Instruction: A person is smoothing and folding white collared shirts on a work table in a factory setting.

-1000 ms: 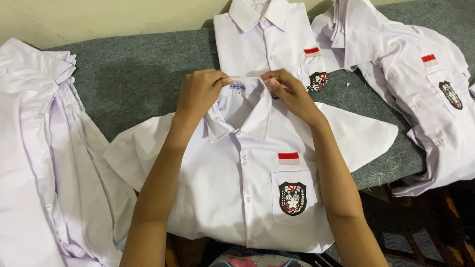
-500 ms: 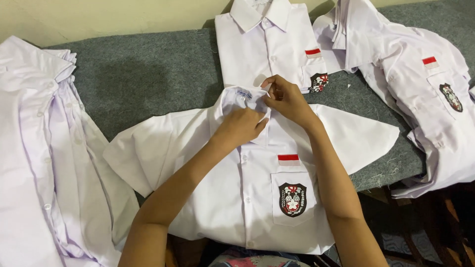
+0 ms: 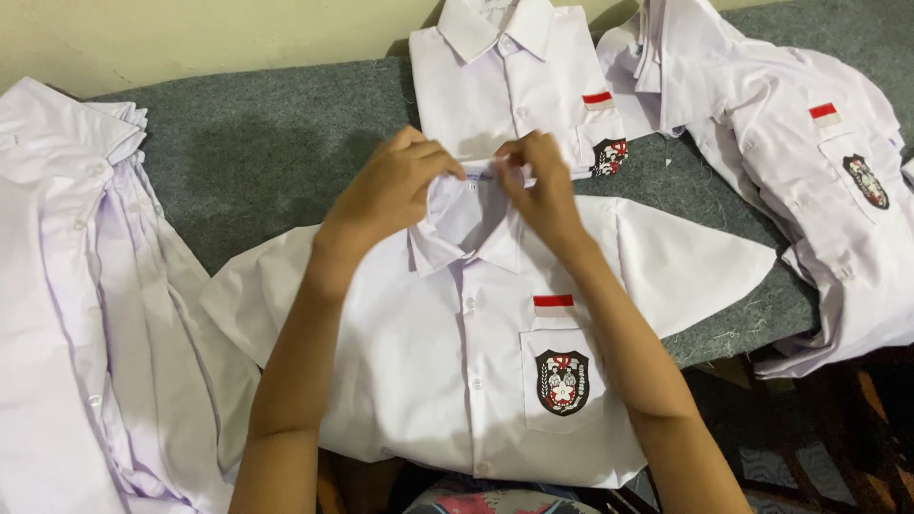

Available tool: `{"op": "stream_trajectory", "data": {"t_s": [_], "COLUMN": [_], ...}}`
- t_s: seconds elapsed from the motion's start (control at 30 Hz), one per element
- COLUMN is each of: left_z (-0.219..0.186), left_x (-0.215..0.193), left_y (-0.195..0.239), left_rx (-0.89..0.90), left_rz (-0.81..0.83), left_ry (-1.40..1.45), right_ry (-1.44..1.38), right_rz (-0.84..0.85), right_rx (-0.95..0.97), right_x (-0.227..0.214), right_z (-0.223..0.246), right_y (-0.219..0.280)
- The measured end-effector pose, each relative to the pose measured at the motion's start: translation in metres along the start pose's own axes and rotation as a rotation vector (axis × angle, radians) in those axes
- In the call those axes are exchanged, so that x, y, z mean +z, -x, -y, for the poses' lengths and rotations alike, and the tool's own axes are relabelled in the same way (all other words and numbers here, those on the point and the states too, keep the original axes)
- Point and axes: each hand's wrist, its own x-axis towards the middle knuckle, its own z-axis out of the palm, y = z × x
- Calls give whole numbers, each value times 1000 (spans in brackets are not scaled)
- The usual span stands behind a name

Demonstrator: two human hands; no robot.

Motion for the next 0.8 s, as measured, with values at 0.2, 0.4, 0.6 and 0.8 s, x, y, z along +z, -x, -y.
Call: {"op": "stream_trajectory", "data": {"t_s": [0.2,0.4,0.6,0.8], "left_z": [13,27,38,54], "left_x": [-4,3,20,-10], "left_y": [11,7,7,31], "left_rx": [-172,-257,-140,-339], "left_rz": [160,180,23,-28], "left_ry": [-111,-199,-112,178], "right_ry": [77,349,354,151], "right_rz": [324,500,489,-34], "right_rx": [-29,83,36,59], "right_x": [26,39,26,-37], "right_z": [64,44,45,-17], "right_y": [16,31,25,-5]}}
